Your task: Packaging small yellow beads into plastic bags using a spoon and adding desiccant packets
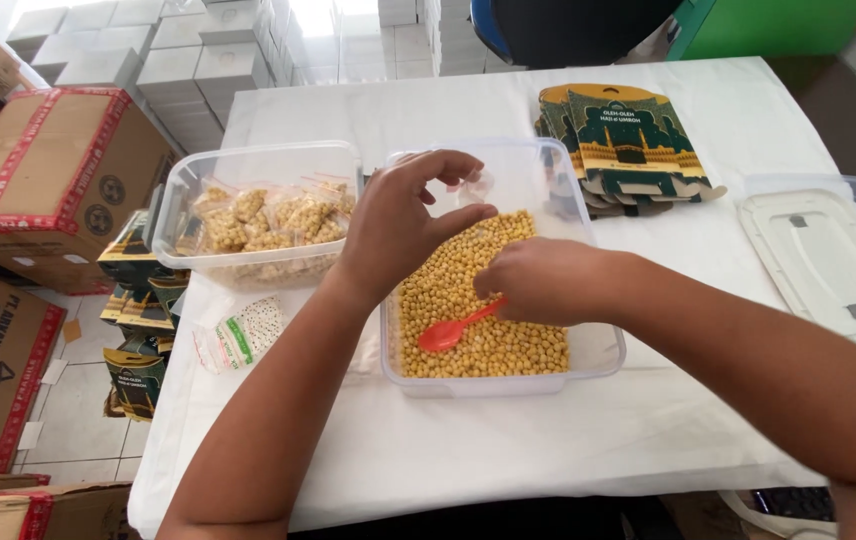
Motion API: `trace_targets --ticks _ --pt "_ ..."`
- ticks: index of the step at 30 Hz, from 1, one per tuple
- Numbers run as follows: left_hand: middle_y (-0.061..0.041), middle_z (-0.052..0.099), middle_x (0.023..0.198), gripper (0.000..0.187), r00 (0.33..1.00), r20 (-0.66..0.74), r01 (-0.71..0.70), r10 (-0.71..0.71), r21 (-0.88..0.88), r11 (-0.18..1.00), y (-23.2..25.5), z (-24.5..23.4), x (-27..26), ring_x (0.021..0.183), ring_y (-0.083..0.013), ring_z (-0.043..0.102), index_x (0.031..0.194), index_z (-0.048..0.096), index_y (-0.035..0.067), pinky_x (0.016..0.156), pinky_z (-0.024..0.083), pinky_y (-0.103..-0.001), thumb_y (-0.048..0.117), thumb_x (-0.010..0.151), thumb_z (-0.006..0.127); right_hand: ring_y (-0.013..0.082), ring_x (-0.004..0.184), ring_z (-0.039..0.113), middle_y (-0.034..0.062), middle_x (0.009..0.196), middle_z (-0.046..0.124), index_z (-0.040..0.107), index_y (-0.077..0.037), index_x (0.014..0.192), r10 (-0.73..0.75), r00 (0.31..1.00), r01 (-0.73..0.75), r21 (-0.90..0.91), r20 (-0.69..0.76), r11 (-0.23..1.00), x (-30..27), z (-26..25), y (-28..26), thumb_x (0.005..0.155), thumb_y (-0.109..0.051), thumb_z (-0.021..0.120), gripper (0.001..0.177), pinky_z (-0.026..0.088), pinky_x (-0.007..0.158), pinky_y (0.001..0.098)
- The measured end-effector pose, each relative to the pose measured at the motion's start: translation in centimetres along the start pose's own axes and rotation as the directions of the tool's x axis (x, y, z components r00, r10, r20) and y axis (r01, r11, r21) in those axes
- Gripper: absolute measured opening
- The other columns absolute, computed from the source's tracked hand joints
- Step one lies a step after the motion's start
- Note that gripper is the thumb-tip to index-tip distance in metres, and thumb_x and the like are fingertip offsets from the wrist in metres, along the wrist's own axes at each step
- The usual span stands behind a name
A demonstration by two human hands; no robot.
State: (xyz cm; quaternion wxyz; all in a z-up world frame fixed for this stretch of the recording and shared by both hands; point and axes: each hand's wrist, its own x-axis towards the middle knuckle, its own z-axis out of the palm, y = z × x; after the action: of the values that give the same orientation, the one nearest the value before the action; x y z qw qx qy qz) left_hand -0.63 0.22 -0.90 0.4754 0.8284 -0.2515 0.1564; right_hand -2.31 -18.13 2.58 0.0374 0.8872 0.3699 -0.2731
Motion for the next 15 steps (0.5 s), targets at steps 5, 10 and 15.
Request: trace_targets --ticks 5,10,15 --pt "-0.011 0.077 0.103 0.039 1.0 -0.008 -0.006 0.006 0.004 1.0 -0.4 0.1 0.1 0.1 -0.0273 0.072 0.117 0.073 0.011 0.081 0.058 -0.036 0.021 0.083 0.087 0.0265 0.103 0.069 0.0073 0.097 0.074 0.078 -0.015 0.106 -0.119 0.99 0.098 -0.235 -0.078 0.967 4.6 4.7 2.8 0.096 -0.032 0.069 0.022 0.054 0.094 0.0404" --pt "-0.011 0.077 0.102 0.037 1.0 -0.004 0.013 -0.013 -0.005 1.0 -0.2 0.0 0.1 0.099 -0.0271 0.072 0.117 0.073 0.01 0.082 0.058 -0.036 0.019 0.084 0.086 0.0289 0.099 0.069 0.0088 0.096 0.071 0.076 -0.012 0.095 -0.29 0.946 0.224 -0.356 -0.147 0.907 6.0 6.3 3.5 0.091 -0.034 0.074 0.022 0.056 0.087 0.0433" --pt "-0.011 0.077 0.1 0.037 1.0 0.004 0.009 -0.009 -0.016 1.0 -0.6 0.1 0.0 0.099 -0.0264 0.073 0.117 0.073 0.012 0.082 0.058 -0.036 0.023 0.083 0.086 0.0253 0.093 0.074 0.0117 0.102 0.073 0.075 -0.007 0.105 -0.144 0.977 0.129 -0.102 -0.159 0.986 2.4 2.1 1.1 0.099 -0.011 0.061 0.015 0.06 0.088 0.0355"
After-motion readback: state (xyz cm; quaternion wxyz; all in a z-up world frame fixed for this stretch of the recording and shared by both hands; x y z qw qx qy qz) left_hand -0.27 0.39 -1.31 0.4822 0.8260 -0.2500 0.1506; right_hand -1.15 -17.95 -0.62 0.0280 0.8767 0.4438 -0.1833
